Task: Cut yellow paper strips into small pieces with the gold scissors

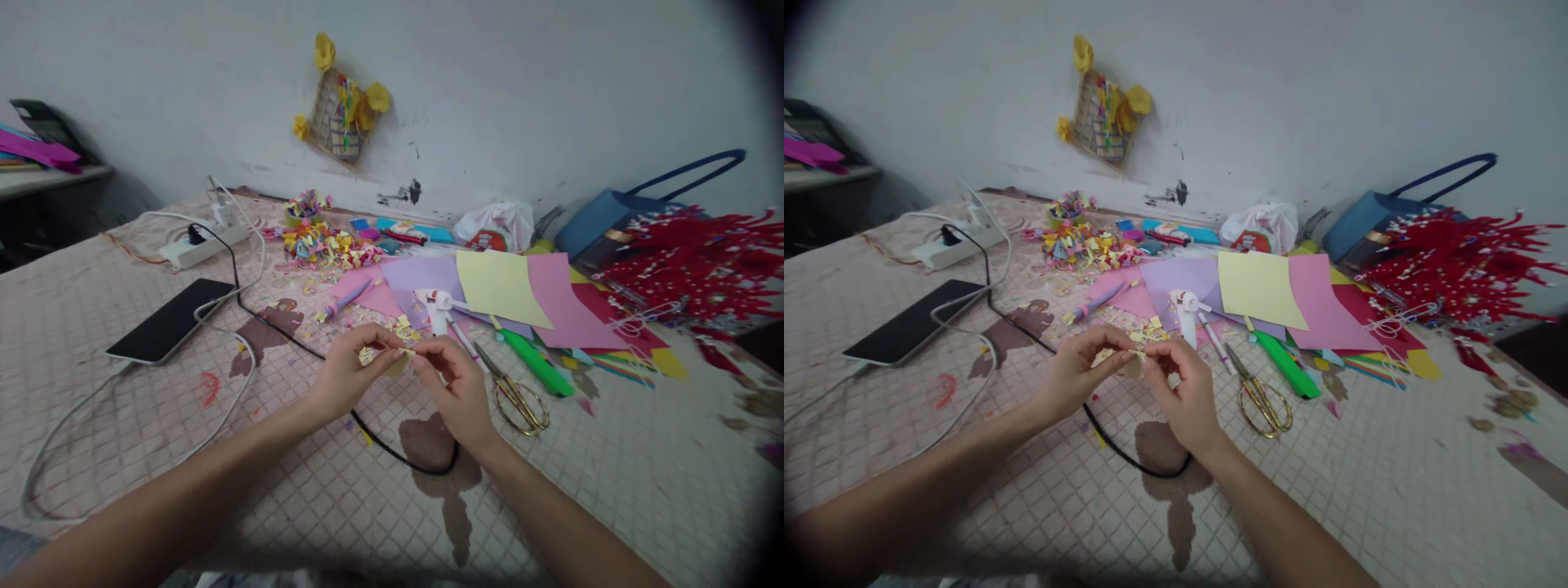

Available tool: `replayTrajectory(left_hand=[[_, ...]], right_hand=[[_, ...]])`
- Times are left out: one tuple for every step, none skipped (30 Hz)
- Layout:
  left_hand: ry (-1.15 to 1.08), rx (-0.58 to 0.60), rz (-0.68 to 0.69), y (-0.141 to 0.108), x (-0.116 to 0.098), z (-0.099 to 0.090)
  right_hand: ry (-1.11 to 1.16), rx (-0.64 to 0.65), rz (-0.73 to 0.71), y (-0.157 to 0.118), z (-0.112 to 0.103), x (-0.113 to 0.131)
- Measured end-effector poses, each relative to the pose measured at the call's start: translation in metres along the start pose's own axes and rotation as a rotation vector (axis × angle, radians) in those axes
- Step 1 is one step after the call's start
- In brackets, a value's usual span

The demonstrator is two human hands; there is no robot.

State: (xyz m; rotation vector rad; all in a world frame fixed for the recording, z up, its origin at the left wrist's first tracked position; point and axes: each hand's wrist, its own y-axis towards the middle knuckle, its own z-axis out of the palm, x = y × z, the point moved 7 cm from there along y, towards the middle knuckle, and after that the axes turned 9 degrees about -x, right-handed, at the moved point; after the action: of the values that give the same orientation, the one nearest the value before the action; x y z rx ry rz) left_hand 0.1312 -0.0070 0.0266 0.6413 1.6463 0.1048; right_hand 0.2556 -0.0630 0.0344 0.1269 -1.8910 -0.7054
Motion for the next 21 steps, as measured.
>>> replayTrajectory(left_hand=[[0.004, 0.001, -0.001, 0.000, 0.000, 0.000], [0.006, 0.004, -0.003, 0.000, -0.001, 0.001], [0.006, 0.011, -0.007, 0.000, -0.001, 0.001], [0.005, 0.019, -0.013, 0.000, -0.001, 0.002], [-0.001, 0.026, -0.019, 0.000, -0.002, 0.003], [-0.008, 0.031, -0.026, 0.000, -0.002, 0.003], [-0.018, 0.033, -0.037, -0.001, -0.002, 0.003], [-0.028, 0.034, -0.050, -0.001, -0.002, 0.003], [-0.040, 0.037, -0.066, -0.001, -0.001, 0.004], [-0.057, 0.043, -0.082, -0.001, -0.001, 0.004], [-0.078, 0.053, -0.098, -0.001, -0.001, 0.005], [-0.099, 0.065, -0.113, -0.001, 0.000, 0.006], [-0.118, 0.075, -0.127, -0.001, 0.001, 0.007], [-0.135, 0.080, -0.142, -0.001, 0.002, 0.008], [-0.151, 0.080, -0.158, -0.001, 0.003, 0.008], [-0.168, 0.078, -0.175, -0.001, 0.005, 0.009], [-0.189, 0.073, -0.195, -0.001, 0.007, 0.009], [-0.215, 0.067, -0.219, -0.001, 0.009, 0.009], [-0.246, 0.063, -0.247, -0.002, 0.012, 0.010], [-0.278, 0.061, -0.276, -0.002, 0.014, 0.010], [-0.307, 0.057, -0.304, -0.002, 0.015, 0.011]], right_hand=[[0.001, -0.004, -0.006, 0.000, 0.000, 0.001], [0.001, -0.006, -0.009, 0.000, 0.000, 0.002], [-0.003, -0.004, -0.009, 0.000, 0.000, 0.002], [-0.009, -0.003, -0.009, 0.000, 0.000, 0.003], [-0.015, 0.000, -0.009, 0.000, 0.000, 0.003], [-0.021, 0.003, -0.008, 0.000, 0.000, 0.003], [-0.025, 0.006, -0.006, 0.000, 0.000, 0.003], [-0.025, 0.007, -0.003, 0.000, 0.000, 0.003], [-0.022, 0.009, 0.001, 0.001, 0.000, 0.003], [-0.017, 0.010, 0.009, 0.001, 0.000, 0.002], [-0.011, 0.012, 0.019, 0.001, 0.000, 0.002], [-0.006, 0.012, 0.029, 0.001, 0.000, 0.001], [-0.002, 0.013, 0.040, 0.001, 0.000, 0.000], [0.001, 0.018, 0.051, 0.001, 0.001, 0.000], [0.003, 0.024, 0.061, 0.000, 0.001, -0.001], [0.006, 0.033, 0.072, 0.000, 0.002, -0.002], [0.011, 0.042, 0.085, 0.000, 0.002, -0.003], [0.023, 0.050, 0.104, -0.001, 0.003, -0.004], [0.041, 0.055, 0.127, -0.001, 0.003, -0.005], [0.061, 0.060, 0.150, -0.001, 0.004, -0.007], [0.082, 0.064, 0.169, -0.001, 0.004, -0.008]])
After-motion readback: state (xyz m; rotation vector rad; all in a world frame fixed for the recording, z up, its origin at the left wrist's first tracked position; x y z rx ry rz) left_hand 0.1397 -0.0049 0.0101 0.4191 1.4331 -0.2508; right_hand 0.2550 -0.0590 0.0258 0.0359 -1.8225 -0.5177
